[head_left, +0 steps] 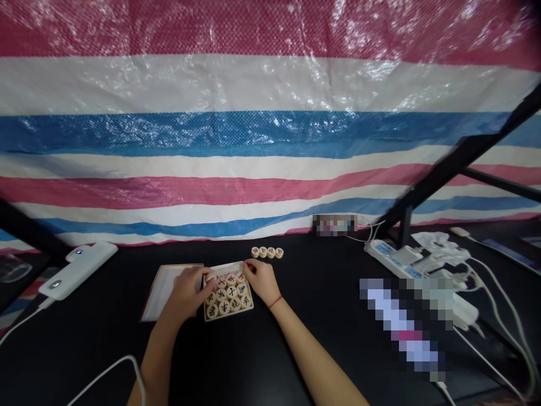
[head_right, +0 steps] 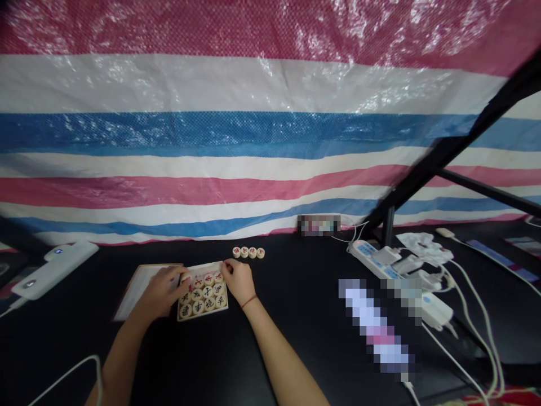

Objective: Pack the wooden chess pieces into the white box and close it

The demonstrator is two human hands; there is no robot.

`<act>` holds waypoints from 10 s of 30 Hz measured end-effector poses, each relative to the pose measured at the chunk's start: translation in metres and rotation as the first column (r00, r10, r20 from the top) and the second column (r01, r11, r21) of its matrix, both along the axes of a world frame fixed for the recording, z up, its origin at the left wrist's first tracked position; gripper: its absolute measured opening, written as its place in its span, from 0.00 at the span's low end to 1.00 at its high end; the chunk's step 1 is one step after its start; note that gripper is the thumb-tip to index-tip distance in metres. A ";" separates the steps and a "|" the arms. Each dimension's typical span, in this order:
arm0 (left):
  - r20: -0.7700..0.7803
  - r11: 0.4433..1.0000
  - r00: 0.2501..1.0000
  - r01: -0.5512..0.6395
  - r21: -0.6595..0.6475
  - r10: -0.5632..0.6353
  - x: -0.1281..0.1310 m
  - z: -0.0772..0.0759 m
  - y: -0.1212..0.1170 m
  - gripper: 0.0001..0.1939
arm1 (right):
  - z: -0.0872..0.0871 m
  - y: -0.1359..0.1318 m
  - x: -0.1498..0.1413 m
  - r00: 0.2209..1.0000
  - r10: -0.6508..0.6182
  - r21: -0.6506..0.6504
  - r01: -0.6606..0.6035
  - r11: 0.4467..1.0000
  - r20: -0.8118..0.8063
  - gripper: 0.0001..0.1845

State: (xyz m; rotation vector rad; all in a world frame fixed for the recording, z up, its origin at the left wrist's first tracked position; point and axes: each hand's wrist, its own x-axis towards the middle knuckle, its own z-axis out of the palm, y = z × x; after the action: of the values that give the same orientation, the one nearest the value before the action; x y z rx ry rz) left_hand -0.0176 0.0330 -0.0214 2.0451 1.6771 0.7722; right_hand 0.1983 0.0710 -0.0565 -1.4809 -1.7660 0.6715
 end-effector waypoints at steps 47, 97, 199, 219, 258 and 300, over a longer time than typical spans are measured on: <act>0.094 0.966 0.996 -0.019 0.257 -0.005 0.047 -0.018 -0.006 0.17 | 0.009 -0.017 0.020 0.995 -0.100 0.352 0.103 0.930 -0.026 0.12; -0.424 0.967 0.881 -0.251 -0.049 0.207 0.050 0.000 -0.017 0.12 | 0.005 -0.032 -0.004 0.978 0.093 0.074 -0.108 0.991 0.184 0.18; -0.304 0.996 0.949 -0.074 0.049 0.085 0.060 -0.009 -0.015 0.08 | 0.006 -0.036 -0.003 0.934 0.083 0.051 -0.107 0.993 0.347 0.20; 0.653 0.985 0.752 0.024 -0.168 0.093 0.060 -0.008 -0.009 0.15 | 0.015 -0.039 0.000 0.986 0.064 0.475 -0.132 0.870 0.156 0.08; -0.041 0.976 0.999 0.003 0.216 0.006 0.063 -0.015 -0.014 0.14 | 0.001 -0.019 0.069 0.926 -0.337 0.247 0.292 0.924 0.169 0.15; -0.201 0.999 0.979 -0.030 -0.042 0.021 0.080 -0.006 -0.012 0.07 | 0.010 -0.040 0.018 0.960 0.238 0.141 -0.259 0.956 0.149 0.19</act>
State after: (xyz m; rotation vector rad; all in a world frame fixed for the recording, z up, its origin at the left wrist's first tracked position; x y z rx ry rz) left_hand 0.0628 0.0211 -0.0274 2.1343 1.8133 0.5461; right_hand 0.2166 0.0305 -0.0465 -1.2300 -2.0796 0.5526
